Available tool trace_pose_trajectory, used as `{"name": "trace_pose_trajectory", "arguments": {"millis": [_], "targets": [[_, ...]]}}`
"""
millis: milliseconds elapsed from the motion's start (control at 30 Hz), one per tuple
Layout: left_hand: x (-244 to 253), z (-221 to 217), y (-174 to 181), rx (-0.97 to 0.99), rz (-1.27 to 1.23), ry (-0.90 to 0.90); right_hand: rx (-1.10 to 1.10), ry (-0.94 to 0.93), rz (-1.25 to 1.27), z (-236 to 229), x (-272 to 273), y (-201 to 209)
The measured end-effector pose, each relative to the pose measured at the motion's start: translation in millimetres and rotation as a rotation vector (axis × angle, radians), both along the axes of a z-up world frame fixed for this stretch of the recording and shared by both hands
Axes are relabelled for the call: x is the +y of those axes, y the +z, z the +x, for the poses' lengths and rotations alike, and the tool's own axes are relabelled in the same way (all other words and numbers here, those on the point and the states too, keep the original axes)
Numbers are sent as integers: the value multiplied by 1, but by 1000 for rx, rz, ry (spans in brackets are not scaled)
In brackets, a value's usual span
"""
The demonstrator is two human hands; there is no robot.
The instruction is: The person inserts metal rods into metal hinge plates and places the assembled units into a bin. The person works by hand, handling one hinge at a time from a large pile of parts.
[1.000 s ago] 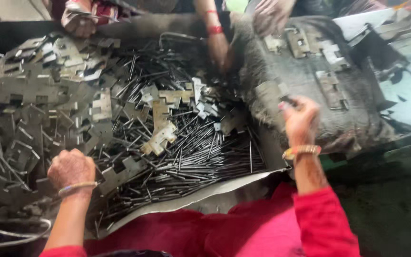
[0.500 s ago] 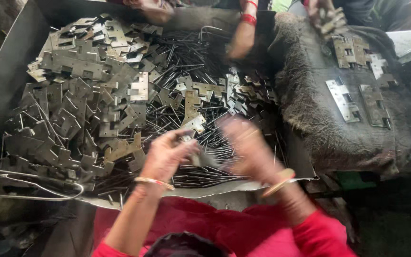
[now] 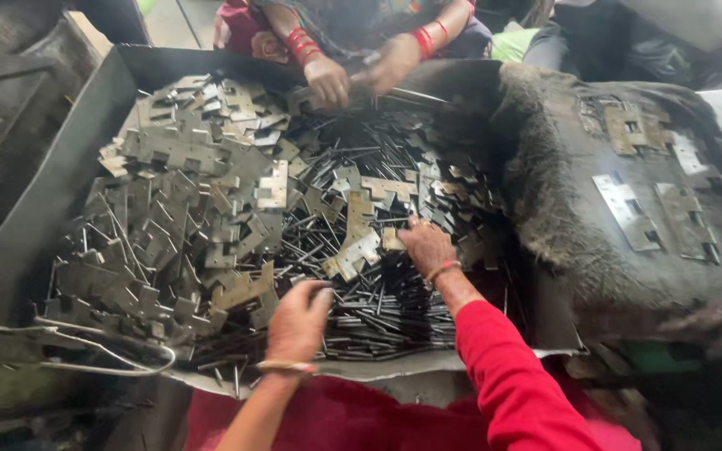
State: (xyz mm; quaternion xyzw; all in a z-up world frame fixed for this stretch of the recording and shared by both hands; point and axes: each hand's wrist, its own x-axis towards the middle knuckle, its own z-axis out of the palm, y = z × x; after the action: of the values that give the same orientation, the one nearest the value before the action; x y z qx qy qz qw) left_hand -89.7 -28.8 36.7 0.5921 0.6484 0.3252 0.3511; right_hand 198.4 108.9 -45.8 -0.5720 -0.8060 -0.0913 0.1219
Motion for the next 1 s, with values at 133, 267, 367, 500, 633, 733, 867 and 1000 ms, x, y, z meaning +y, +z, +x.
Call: {"name": "trace_pose_trajectory", "arguments": {"millis": [133, 267, 367, 500, 633, 733, 867, 1000], "targets": [[48, 60, -26, 502, 381, -206, -6, 138, 32, 18, -15, 19], [88, 118, -45, 976, 531, -81, 892, -37, -197, 35, -53, 54], [104, 131, -34, 1125, 383, -153, 1898, -320, -393, 30, -100, 66], [104, 103, 4, 880, 198, -238, 2192, -564, -629, 6, -156, 62], [92, 38, 45, 464, -27, -182, 2405, -262, -753, -34, -165, 46], [72, -16, 49, 352, -35, -128, 2404, -134, -824, -70, -170, 29], [34, -50, 19, -164, -39, -99, 2491, -158, -897, -110, -179, 17], [-12, -48, -20, -734, -162, 167, 2710, -106, -741, -120, -188, 14]]}}
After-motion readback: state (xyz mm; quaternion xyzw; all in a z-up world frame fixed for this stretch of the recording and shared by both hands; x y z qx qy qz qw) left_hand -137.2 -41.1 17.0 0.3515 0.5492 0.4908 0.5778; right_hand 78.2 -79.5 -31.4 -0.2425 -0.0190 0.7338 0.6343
